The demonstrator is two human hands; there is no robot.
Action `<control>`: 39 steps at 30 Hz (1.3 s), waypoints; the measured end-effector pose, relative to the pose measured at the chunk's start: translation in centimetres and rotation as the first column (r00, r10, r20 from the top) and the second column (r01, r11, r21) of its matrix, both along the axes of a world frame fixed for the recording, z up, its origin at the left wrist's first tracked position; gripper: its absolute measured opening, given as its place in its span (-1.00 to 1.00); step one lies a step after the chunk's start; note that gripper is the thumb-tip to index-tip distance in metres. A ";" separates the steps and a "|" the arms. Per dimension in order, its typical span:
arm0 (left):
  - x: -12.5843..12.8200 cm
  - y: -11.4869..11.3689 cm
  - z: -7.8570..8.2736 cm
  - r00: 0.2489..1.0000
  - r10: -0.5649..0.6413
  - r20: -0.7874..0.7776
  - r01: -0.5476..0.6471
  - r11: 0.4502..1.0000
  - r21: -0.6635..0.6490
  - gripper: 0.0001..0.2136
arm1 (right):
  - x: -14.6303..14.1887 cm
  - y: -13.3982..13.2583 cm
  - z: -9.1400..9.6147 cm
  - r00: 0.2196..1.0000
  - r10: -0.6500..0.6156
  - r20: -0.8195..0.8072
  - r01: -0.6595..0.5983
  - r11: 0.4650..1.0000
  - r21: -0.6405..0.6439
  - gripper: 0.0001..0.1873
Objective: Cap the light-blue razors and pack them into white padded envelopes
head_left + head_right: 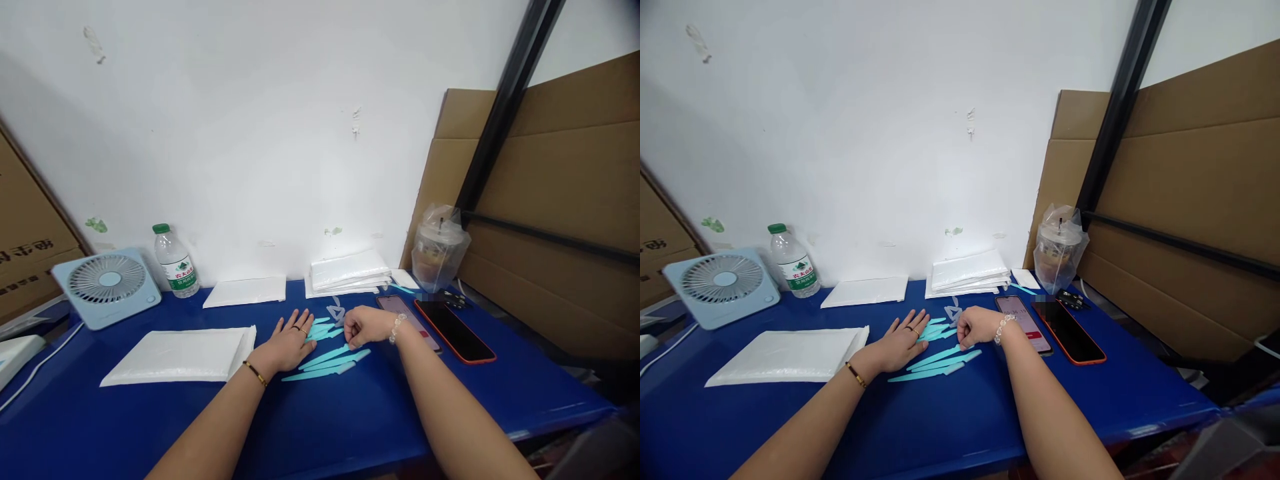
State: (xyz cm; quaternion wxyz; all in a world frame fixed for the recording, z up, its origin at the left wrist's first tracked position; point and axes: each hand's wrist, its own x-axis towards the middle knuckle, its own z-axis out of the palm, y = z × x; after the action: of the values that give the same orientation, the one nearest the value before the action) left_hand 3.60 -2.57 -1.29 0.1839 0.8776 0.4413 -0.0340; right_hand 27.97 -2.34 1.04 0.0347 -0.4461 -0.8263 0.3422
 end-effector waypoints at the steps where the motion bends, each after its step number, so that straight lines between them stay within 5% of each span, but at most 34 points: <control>1: -0.1 -0.2 0.2 1.000 -0.017 0.001 0.017 1.000 -0.025 -0.36 | -0.1 -0.1 0.0 1.000 0.015 -0.001 -0.015 1.000 0.007 -0.80; 8: 0.3 -1.0 2.1 0.975 -0.015 0.221 -0.025 0.984 0.177 -0.48 | -0.7 -0.2 -0.3 0.984 0.003 -0.180 0.024 0.989 0.148 -0.87; 12: 0.9 -1.0 3.0 0.980 -0.067 0.185 0.031 0.981 0.189 -0.64 | -0.6 0.2 -0.4 0.965 -0.041 -0.260 0.082 0.985 0.149 -0.82; 18: 1.2 -0.8 2.5 0.975 -0.029 0.218 -0.031 0.964 0.264 -0.69 | -0.5 0.7 -0.7 0.960 -0.078 -0.268 0.121 0.982 0.146 -0.83; 26: -0.5 0.5 1.9 0.959 0.080 0.273 -0.131 0.976 0.172 -0.72 | 1.4 0.7 -0.2 0.945 -0.220 -0.243 0.256 0.958 0.130 -0.73; 32: -0.2 0.6 0.7 0.957 0.010 0.291 -0.053 0.989 0.140 -0.64 | 1.5 -0.1 0.3 0.996 -0.051 -0.076 0.049 0.998 -0.035 -0.56; 39: 0.6 -0.6 1.9 0.925 -0.040 0.378 -0.039 0.979 0.198 -0.69 | -0.1 -0.5 0.2 0.997 0.074 0.029 -0.075 0.997 0.033 -0.86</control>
State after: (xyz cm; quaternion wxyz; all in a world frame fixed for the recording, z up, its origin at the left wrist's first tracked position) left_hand 4.19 -3.15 0.63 0.1756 0.8818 0.3983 0.1815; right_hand 27.87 -2.82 1.23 0.0182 -0.4190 -0.8484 0.3230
